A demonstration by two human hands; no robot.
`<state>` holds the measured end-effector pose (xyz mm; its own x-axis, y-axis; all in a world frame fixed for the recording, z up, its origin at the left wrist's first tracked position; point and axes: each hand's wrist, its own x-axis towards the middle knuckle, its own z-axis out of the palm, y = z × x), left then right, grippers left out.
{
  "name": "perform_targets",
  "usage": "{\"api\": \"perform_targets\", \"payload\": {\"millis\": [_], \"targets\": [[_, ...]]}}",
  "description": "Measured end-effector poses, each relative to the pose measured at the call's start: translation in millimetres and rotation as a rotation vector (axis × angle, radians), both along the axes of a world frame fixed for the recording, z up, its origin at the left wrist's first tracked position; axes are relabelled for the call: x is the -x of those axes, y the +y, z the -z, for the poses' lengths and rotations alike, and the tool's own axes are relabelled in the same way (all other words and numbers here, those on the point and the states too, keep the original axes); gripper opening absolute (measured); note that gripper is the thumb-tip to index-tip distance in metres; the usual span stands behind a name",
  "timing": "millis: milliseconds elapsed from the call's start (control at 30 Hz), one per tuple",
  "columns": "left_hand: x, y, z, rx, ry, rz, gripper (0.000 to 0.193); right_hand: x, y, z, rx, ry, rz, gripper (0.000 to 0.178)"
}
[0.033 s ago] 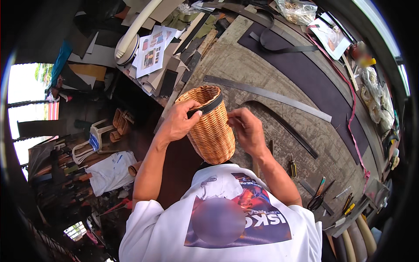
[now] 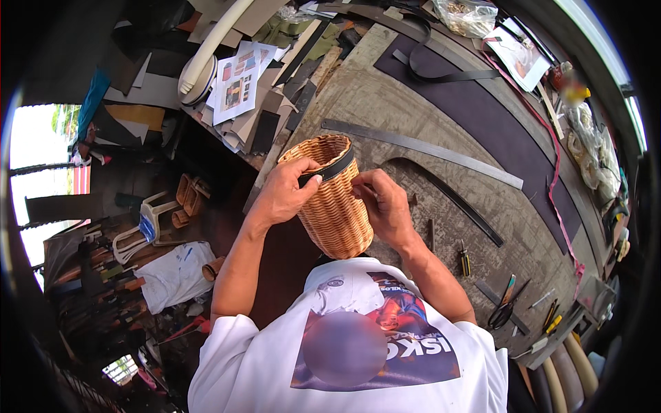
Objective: Assembling and attaching leather rim trims and handles to a woven wicker basket using a hammer and small nails.
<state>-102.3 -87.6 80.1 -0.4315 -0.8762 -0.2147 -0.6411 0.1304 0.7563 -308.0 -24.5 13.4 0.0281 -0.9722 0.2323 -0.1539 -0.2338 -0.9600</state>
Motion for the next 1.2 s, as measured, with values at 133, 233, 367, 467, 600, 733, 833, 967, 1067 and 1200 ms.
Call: {"api": "perform_targets", "payload": {"millis": [133, 233, 367, 467, 600, 733, 833, 967, 1067, 1200], "targets": [[-13, 2, 7, -0.024, 0.067, 0.042, 0.017, -42, 3, -6, 0.090, 0.019, 0.052, 0.024], [-17, 0, 3, -0.002, 0.061, 0.106, 0.019, -59, 4, -5, 0.135, 0.160, 0.183, 0.026], [-26, -3, 11, 0.034, 0.075, 0.164, 0.020, -69, 5, -8, 0.110, 0.166, 0.285, 0.023], [-31, -5, 13, 0.054, 0.109, 0.198, 0.021, -71, 7, -10, 0.105, 0.204, 0.289, 0.023], [-32, -2, 13, 0.069, 0.098, 0.222, 0.019, -71, 8, -15, 0.082, 0.173, 0.271, 0.022], [-32, 1, 19, 0.137, 0.108, 0.235, 0.019, -70, 10, -17, 0.057, 0.177, 0.261, 0.019], [-32, 4, 15, 0.123, 0.100, 0.220, 0.019, -71, 12, -18, 0.058, 0.183, 0.267, 0.019], [-30, 8, 11, 0.104, 0.110, 0.208, 0.018, -70, 14, -11, 0.035, 0.113, 0.311, 0.022], [-26, 10, 11, 0.126, 0.103, 0.208, 0.018, -68, 17, -15, -0.065, 0.107, 0.315, 0.024], [-22, 13, 9, 0.184, 0.100, 0.236, 0.020, -62, 17, -43, -0.215, 0.151, 0.304, 0.026]]}}
